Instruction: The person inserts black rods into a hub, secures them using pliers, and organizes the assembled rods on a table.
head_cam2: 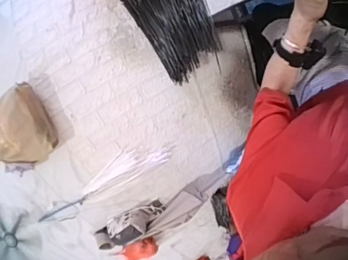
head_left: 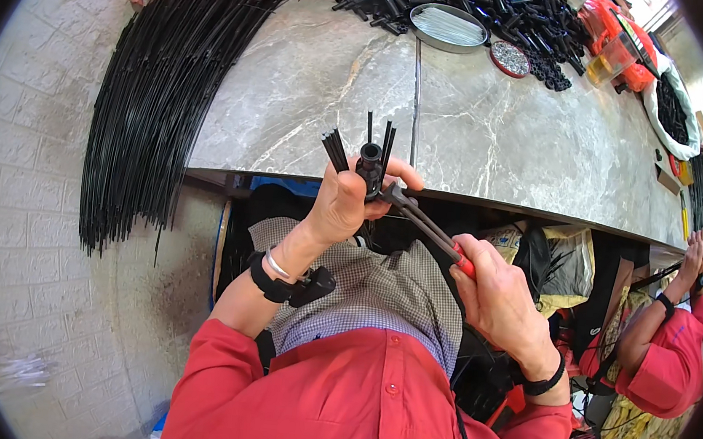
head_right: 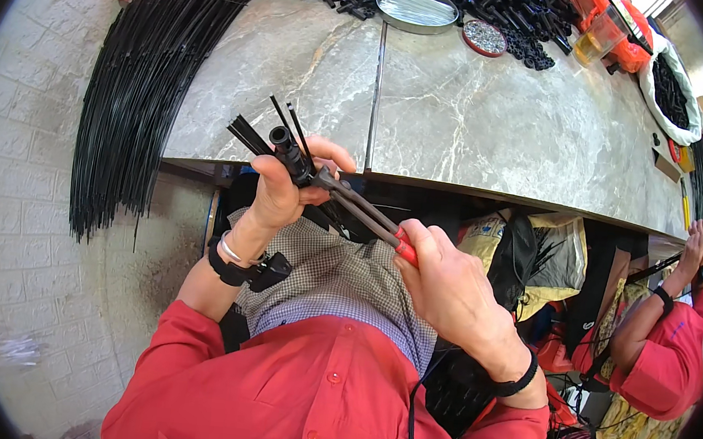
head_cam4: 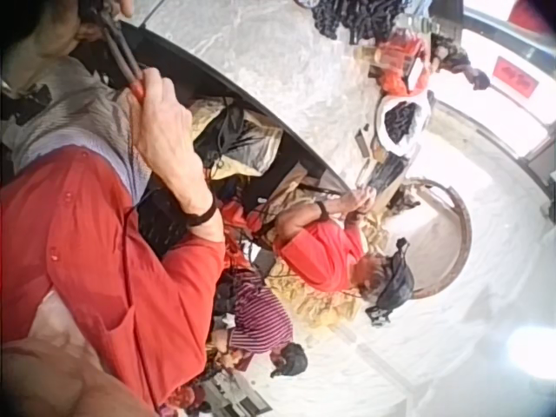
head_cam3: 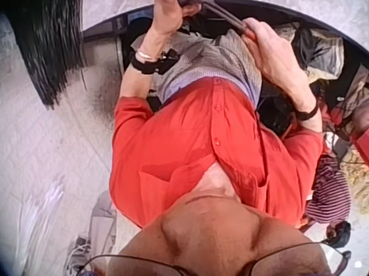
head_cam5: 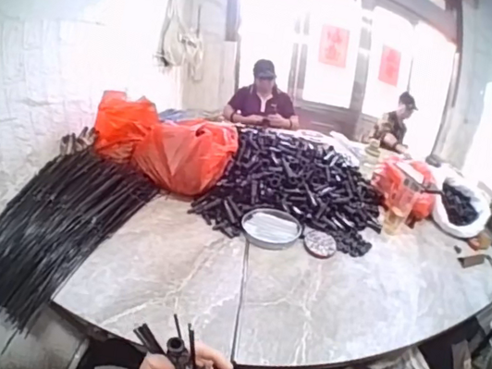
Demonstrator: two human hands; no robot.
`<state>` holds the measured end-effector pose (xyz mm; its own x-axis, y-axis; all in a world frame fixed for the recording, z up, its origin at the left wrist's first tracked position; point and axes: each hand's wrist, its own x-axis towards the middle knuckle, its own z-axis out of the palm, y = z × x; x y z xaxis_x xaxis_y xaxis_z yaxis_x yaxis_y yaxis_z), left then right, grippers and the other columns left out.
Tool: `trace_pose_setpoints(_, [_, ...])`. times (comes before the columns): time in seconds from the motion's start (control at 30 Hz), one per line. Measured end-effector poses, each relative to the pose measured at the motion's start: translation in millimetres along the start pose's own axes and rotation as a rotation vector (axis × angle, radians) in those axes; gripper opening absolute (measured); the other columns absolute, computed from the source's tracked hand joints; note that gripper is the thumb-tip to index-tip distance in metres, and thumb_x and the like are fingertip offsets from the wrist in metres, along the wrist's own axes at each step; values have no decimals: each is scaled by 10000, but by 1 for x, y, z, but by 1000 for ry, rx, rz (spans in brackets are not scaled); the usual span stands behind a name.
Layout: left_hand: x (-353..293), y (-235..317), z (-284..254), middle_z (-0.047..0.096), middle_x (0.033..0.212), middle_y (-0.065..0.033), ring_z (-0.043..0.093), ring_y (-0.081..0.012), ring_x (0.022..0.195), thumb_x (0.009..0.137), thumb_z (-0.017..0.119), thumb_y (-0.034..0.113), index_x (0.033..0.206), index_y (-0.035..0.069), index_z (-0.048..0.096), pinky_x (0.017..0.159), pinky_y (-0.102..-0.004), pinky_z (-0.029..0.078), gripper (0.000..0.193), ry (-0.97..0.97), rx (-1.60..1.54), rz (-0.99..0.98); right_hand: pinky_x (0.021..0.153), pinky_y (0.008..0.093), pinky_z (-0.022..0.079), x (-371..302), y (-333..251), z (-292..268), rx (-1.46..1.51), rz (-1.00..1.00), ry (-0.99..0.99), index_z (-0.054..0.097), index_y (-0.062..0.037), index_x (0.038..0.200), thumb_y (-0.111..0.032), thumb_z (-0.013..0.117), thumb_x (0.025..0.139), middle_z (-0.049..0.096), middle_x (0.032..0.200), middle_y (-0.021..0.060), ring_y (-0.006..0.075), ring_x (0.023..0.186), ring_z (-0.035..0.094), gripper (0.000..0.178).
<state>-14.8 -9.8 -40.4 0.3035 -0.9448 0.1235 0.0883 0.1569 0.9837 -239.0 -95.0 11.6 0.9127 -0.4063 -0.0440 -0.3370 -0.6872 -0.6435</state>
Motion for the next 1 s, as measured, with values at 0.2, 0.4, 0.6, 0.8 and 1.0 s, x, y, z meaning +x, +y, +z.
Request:
trace_pose_setpoints(0.2, [5, -2, -1, 378, 516, 89, 308, 3, 449, 603, 263, 929, 985, -54, 620, 425, -171, 229, 1114, 29, -19, -12, 616, 435, 486, -2, 3, 0, 61, 89, -65, 480, -24, 1192, -179, 563, 921, 598, 821, 160, 376, 694, 612, 323])
trace_pose_setpoints(0.4, [16, -1, -7, 296, 497, 73, 263, -34, 426, 685, 358, 841, 1166, -66, 506, 435, -206, 246, 1038, -25, -237, 47, 738, 384, 461, 14, 18, -34, 153, 41, 77, 506, 9, 1203, -100, 538, 891, 527, 941, 194, 357, 847, 556, 332])
trace_pose_setpoints(0.6, [21, -8, -22, 323, 538, 38, 327, -89, 476, 739, 424, 787, 774, 86, 441, 492, -254, 309, 703, 44, -349, 31, 804, 430, 440, 45, 97, -31, -404, 125, 355, 509, 42, 1190, -109, 610, 838, 530, 989, 189, 361, 956, 527, 396])
trace_pose_setpoints(0.8, [22, -7, -31, 360, 520, 8, 364, -124, 435, 709, 424, 813, 716, 108, 407, 451, -272, 337, 705, 55, -419, -27, 831, 447, 432, 81, 124, -59, -395, 70, 274, 561, -16, 1148, -145, 654, 808, 530, 1052, 182, 363, 1014, 515, 375])
trace_pose_setpoints(1.0, [28, -10, -28, 345, 482, 30, 313, -84, 401, 708, 422, 811, 711, 98, 425, 396, -242, 270, 712, 22, -445, -49, 773, 400, 497, 200, 174, -112, -342, 36, 440, 657, -29, 940, -153, 622, 817, 622, 912, 153, 336, 872, 608, 178])
